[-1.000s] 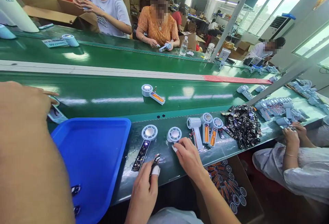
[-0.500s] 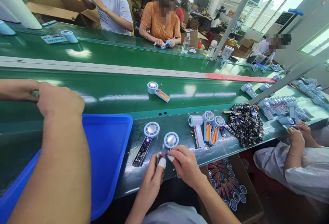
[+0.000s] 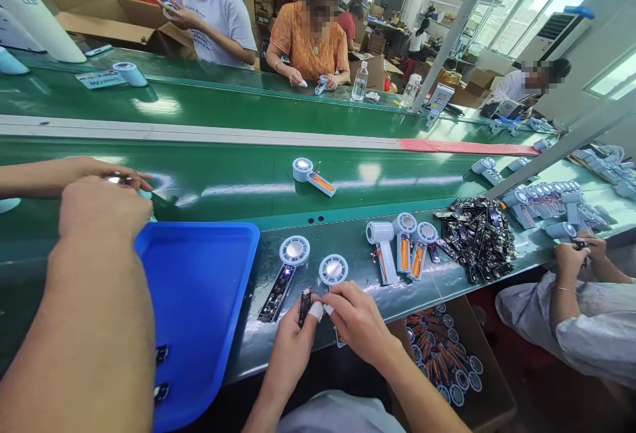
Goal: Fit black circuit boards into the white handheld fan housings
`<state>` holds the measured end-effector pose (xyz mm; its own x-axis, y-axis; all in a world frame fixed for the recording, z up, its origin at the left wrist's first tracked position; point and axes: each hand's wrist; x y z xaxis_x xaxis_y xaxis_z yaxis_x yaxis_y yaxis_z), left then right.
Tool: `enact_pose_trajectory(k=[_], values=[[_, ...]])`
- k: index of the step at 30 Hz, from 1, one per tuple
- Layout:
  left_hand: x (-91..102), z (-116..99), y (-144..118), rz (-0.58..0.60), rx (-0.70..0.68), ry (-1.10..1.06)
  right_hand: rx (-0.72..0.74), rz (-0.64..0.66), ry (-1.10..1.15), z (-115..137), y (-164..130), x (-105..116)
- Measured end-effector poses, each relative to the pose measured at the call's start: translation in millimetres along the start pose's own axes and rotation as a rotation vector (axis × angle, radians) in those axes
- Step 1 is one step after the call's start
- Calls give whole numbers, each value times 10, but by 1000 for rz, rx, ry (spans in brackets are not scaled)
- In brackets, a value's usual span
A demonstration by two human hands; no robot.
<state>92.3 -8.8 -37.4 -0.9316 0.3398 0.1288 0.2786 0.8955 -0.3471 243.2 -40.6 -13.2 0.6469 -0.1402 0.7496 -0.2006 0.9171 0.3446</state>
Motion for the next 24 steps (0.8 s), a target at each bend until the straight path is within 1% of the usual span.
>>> enact_pose_trajectory(k=[4, 7, 12, 17, 21, 24], values=[[23, -10, -26, 80, 101, -99, 21, -14, -17, -17, 6, 2], [61, 5, -58, 81, 95, -38, 26, -14, -66, -24, 14, -6], [81, 86, -106, -47, 21, 110, 95, -25, -169, 13, 77, 0], [57, 61, -106, -42, -131, 244, 127, 31, -251, 41, 159, 76], [53, -19, -93, -72, -236, 373, 127, 110, -274, 49, 188, 134], [52, -38, -97, -98, -321, 487, 112, 149, -295, 79, 203, 153]])
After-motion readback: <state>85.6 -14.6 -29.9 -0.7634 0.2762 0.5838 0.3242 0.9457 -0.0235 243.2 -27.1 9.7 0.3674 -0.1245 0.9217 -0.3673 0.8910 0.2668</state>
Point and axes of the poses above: each hand's wrist, its own y-axis towards the middle knuckle, its own x-axis out of the back of the hand, z = x × y, and after that the axes turned 8 degrees about y, right-handed
